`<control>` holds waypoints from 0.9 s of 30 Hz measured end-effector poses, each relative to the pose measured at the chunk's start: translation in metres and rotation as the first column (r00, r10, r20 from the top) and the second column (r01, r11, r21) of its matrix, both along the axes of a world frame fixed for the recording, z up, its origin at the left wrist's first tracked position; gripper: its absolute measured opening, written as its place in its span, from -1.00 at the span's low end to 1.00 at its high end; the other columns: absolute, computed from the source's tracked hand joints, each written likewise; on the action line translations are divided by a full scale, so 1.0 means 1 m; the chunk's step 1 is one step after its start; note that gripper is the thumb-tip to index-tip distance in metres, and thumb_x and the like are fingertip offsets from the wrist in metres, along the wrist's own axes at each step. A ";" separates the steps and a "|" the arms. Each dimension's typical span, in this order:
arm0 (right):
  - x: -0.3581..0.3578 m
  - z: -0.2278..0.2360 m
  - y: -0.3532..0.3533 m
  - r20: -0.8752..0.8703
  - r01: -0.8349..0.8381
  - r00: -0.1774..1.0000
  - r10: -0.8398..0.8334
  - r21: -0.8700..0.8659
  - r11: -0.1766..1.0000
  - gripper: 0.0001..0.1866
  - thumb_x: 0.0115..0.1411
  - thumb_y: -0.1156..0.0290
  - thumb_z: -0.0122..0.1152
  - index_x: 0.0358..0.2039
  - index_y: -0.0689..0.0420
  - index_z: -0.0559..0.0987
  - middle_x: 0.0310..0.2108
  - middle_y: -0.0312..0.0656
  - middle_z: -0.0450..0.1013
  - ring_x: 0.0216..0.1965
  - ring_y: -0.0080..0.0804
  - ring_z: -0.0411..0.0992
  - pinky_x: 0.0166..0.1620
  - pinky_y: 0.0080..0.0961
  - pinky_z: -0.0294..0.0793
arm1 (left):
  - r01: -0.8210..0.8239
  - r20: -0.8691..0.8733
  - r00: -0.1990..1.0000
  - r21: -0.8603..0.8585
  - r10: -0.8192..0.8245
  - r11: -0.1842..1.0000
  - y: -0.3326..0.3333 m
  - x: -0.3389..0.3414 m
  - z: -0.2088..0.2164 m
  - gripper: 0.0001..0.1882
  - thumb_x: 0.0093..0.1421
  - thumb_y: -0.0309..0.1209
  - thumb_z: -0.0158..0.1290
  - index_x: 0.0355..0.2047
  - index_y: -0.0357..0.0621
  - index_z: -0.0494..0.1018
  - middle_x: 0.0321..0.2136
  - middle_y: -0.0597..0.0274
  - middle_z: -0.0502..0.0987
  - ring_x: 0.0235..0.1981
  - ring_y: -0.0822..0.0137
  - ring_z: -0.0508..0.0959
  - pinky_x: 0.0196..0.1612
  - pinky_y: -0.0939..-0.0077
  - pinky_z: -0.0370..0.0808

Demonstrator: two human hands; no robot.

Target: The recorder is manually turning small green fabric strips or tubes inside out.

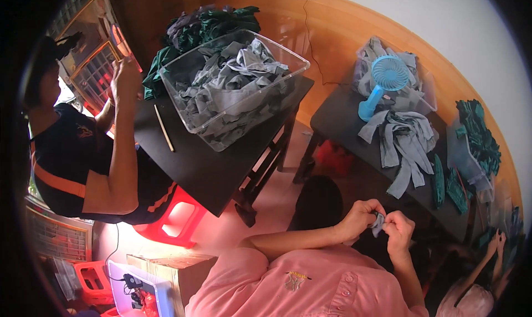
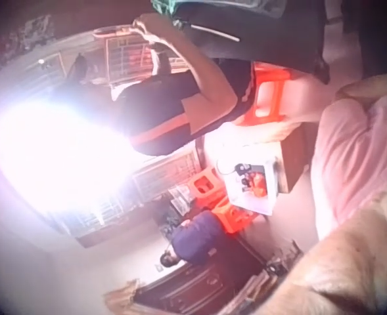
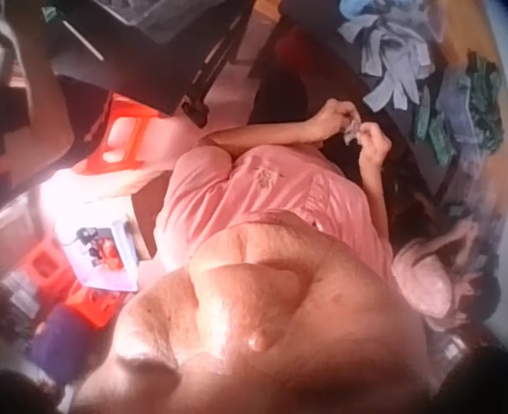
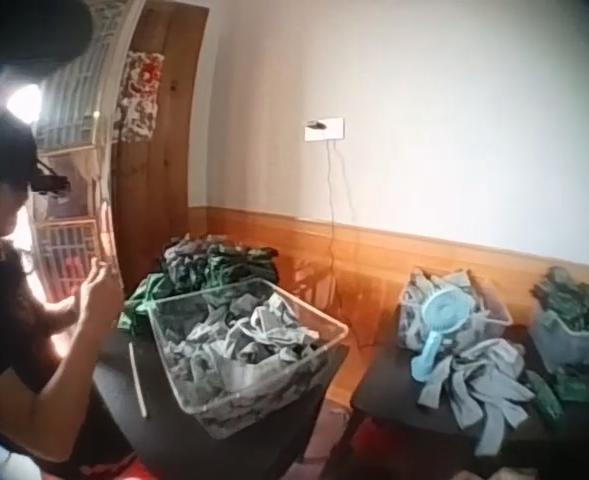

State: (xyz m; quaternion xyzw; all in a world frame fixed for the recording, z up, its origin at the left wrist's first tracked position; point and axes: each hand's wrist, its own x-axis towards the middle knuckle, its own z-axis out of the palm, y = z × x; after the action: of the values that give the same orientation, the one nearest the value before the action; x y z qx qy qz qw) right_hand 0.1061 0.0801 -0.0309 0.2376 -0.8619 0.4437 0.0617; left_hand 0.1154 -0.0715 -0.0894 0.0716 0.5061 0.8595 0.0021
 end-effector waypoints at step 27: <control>0.030 0.230 0.051 -0.434 -0.976 0.039 0.900 0.176 0.128 -0.72 0.13 0.37 0.21 -0.13 0.14 0.57 -0.55 -0.31 0.47 -0.62 -0.57 0.39 -0.60 -0.62 0.25 | 0.040 0.163 0.986 -0.347 0.018 0.937 0.095 0.002 -0.006 -0.70 -0.03 -0.61 -0.08 -0.27 -0.32 0.51 -0.64 0.23 0.44 -0.63 0.46 0.39 -0.58 0.53 0.33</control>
State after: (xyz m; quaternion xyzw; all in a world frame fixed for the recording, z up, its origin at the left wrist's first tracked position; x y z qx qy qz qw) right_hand 0.1360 0.1312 0.1988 0.8299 -0.4102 0.3768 -0.0314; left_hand 0.1174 0.0240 -0.0955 0.0021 0.6481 0.7591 0.0613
